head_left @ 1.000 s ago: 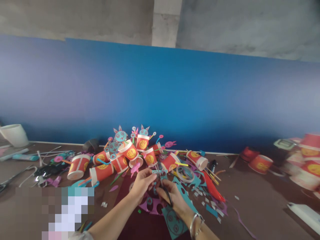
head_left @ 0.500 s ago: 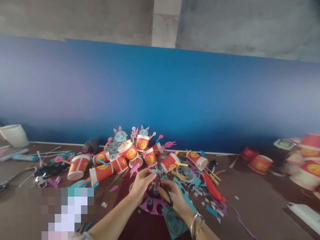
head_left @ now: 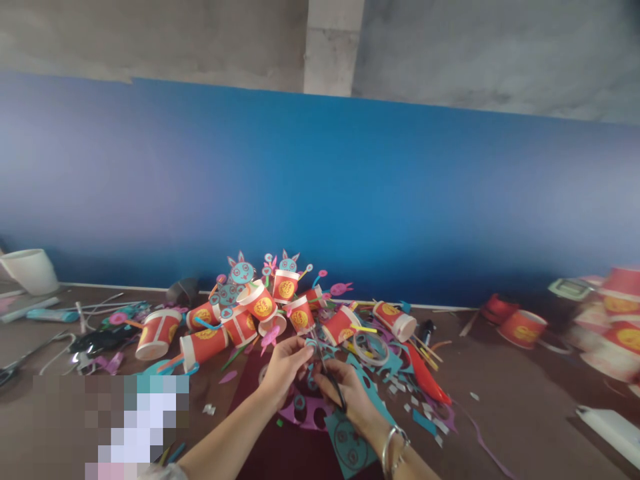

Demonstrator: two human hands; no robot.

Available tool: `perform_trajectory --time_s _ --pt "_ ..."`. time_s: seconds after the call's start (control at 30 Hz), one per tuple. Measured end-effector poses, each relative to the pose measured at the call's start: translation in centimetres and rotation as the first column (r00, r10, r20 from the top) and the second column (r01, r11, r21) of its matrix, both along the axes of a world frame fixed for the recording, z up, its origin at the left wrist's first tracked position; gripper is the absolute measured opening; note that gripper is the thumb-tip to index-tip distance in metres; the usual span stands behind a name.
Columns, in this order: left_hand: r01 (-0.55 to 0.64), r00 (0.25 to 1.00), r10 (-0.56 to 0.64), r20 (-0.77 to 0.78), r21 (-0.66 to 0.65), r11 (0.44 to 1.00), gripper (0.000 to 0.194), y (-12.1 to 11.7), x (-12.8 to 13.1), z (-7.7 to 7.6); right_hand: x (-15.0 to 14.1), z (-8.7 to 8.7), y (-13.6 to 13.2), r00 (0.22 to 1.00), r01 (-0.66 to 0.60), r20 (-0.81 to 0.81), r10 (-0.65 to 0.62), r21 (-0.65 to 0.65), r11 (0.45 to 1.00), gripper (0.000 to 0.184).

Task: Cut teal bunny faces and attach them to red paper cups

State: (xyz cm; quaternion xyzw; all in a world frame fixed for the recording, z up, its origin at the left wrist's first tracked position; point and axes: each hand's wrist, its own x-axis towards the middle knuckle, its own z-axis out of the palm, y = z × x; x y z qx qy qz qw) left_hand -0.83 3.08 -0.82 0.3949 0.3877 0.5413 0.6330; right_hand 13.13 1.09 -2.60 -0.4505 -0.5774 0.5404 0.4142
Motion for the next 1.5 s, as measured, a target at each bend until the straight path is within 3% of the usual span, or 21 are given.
perform_trajectory --time_s 0.8,1.5 --pt "0.022 0.999 -0.022 -0.027 0.018 1.000 0.029 -0.03 0.08 0.04 0.08 0.58 -0.13 0.999 -0.028 -0.018 0.028 -0.006 1.000 0.034" --pt "0.008 1.000 -0.008 -0.004 -0.026 1.000 0.033 0.19 -0.05 0.01 0.25 -0.11 0.17 0.999 -0.044 -0.019 0.045 0.002 0.999 0.032"
